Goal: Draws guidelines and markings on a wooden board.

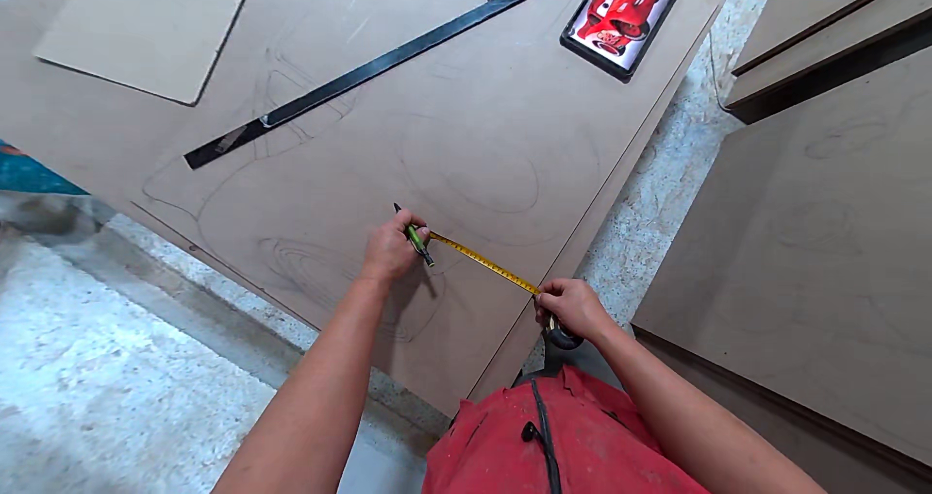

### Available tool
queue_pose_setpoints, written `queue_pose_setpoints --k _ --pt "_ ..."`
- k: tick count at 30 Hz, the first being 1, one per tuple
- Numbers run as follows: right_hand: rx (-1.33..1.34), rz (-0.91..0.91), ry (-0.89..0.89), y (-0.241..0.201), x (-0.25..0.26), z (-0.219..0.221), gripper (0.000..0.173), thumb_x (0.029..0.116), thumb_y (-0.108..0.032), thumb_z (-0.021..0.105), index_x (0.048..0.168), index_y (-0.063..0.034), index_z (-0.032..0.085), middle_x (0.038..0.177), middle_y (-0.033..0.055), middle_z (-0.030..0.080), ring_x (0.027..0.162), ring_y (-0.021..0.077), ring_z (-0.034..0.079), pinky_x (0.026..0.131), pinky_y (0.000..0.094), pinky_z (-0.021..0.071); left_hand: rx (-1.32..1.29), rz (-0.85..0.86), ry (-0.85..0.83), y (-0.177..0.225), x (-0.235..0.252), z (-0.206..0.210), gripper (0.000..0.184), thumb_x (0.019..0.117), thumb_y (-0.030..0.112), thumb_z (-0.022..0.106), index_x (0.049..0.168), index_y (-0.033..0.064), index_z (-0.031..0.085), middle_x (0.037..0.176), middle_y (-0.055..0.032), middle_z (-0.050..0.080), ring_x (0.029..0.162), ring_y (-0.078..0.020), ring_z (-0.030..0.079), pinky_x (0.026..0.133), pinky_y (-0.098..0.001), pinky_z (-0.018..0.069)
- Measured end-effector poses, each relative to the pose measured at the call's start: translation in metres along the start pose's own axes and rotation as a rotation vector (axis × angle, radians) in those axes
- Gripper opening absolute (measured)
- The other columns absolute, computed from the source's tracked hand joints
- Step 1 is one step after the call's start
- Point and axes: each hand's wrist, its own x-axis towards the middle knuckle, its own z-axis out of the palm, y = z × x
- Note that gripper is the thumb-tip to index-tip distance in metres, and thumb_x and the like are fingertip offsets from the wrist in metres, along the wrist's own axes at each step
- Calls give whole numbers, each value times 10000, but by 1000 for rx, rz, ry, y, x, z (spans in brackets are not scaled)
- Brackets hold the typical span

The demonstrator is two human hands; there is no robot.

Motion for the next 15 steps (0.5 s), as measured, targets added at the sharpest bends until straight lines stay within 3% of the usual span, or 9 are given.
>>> queue_pose_setpoints --k 5,11,15 --pt "-25 -13 -1 -1 0 1 166 1004 -324 643 961 -237 778 783 -85 754 712 83 721 706 395 618 36 -8 9 4 -1 1 149 1013 281 664 1085 160 712 838 -73 703 761 -245 685 717 -554 557" --pt "-120 13 46 -6 -3 5 196 1000 -356 629 913 -257 774 775 -100 749 724 81 714 712 424 601 55 -48 31 9 -4 2 168 1029 276 637 1121 147 694 850 -115 706 784 -303 694 728 -589 553" --pt "-135 6 60 -6 -3 7 193 1001 -353 631 920 -254 776 785 -92 753 737 89 722 728 430 612 -140 -123 126 2 -17 5 277 1018 288 661 1266 165 667 974 -104 742 849 -274 722 798 -566 585"
